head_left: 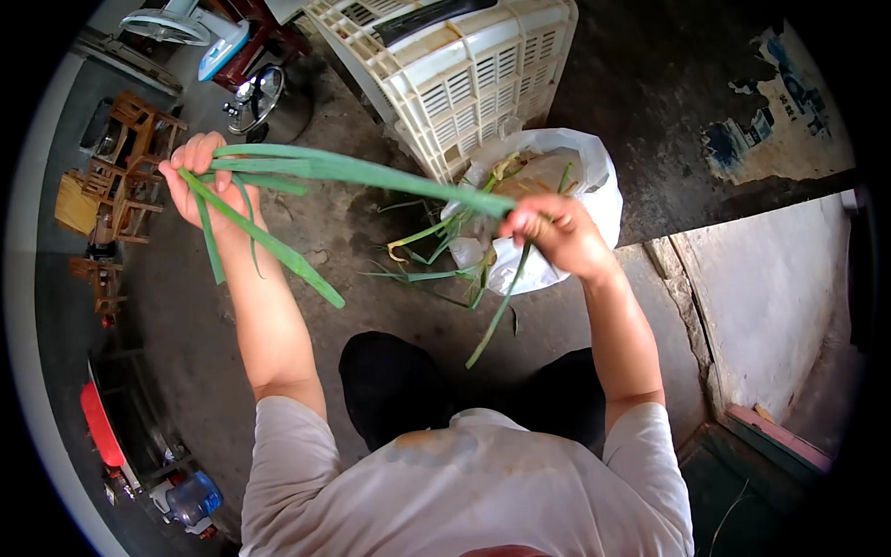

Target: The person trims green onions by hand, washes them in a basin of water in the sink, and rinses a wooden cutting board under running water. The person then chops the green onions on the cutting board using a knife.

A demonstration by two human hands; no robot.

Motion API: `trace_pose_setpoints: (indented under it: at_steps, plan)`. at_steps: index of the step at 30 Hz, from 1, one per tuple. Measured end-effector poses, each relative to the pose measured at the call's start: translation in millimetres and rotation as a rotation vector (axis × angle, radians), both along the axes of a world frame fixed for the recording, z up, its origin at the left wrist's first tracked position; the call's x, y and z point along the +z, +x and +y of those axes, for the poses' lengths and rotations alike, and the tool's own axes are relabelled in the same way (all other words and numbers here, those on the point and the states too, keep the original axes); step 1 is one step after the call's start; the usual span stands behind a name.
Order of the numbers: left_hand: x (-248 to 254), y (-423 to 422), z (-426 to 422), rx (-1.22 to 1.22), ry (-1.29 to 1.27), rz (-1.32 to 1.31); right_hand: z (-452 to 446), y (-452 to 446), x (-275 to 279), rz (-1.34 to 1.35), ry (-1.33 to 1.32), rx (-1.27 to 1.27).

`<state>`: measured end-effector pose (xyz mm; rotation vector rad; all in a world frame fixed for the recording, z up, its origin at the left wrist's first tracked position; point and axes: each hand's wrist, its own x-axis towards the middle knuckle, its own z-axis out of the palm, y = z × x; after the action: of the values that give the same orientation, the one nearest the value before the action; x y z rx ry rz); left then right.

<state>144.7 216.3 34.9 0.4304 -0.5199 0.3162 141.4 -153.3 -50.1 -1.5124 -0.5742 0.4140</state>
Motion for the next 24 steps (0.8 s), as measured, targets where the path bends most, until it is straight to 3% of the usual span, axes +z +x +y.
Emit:
trace_pose_setpoints:
  at_steps: [2, 4, 6, 9, 10, 12, 13, 15, 16, 17, 20, 21, 24]
  plan:
    - [-8.2, -3.8, -2.1, 0.029, -0.012, 0.038, -1.4, 12.8, -1.8, 0.050, 0.156, -0.135]
    - [-17.6, -5.8, 0.6, 0.130, -0.022, 0.015, -9.4, 33.0, -0.4, 0.004, 0.284, -0.425]
    - [-28.8, -12.2, 27.4, 0.141, -0.013, -0.014, -43.2, 69.0, -7.3, 0.148, 0.731, -0.293]
    - [-32.0, -29.8, 25.7, 0.159, -0.030, 0.040, -27.6, 80.7, 11.1, 0.077, 0.692, -0.764]
    - [-30.0, -35.8, 17.5, 0.159, -0.033, 0.044, -25.4, 84.6, 6.6, 0.079, 0.687, -0.765]
    - [-27.1, -47.4, 5.9, 0.187, 0.144, 0.125, -20.7, 95.1, -14.6, -0.448, -0.006, -0.827]
    - [-29.9, -51.6, 8.9, 0.095, 0.069, 0.089, -17.1, 95.5, -35.0, -0.501, -0.218, -0.741]
    - [-27.3, -57.8, -1.8, 0.162, 0.101, 0.129, -24.6, 101.4, -104.7, -0.902, -0.703, -0.433]
    - [-27.5, -61.3, -5.7, 0.232, 0.135, 0.169, -35.3, 107.1, -157.7, -0.857, -1.208, -0.230]
    - [-35.4, -65.0, 2.3, 0.271, 0.223, 0.183, -32.6, 97.3, -161.4, -0.644, -1.542, 0.073]
    - [-36.9, -72.2, -14.2, 0.320, 0.382, 0.215, -62.3, 103.9, -178.0, -0.424, -1.248, -0.101]
    - [-42.1, -74.5, -14.1, 0.385, 0.446, 0.229, -61.9, 113.4, -175.6, -0.458, -1.223, -0.022]
    - [-37.4, -72.9, -19.7, 0.456, 0.573, 0.249, -30.1, 105.0, -104.5, -0.443, -1.198, -0.107]
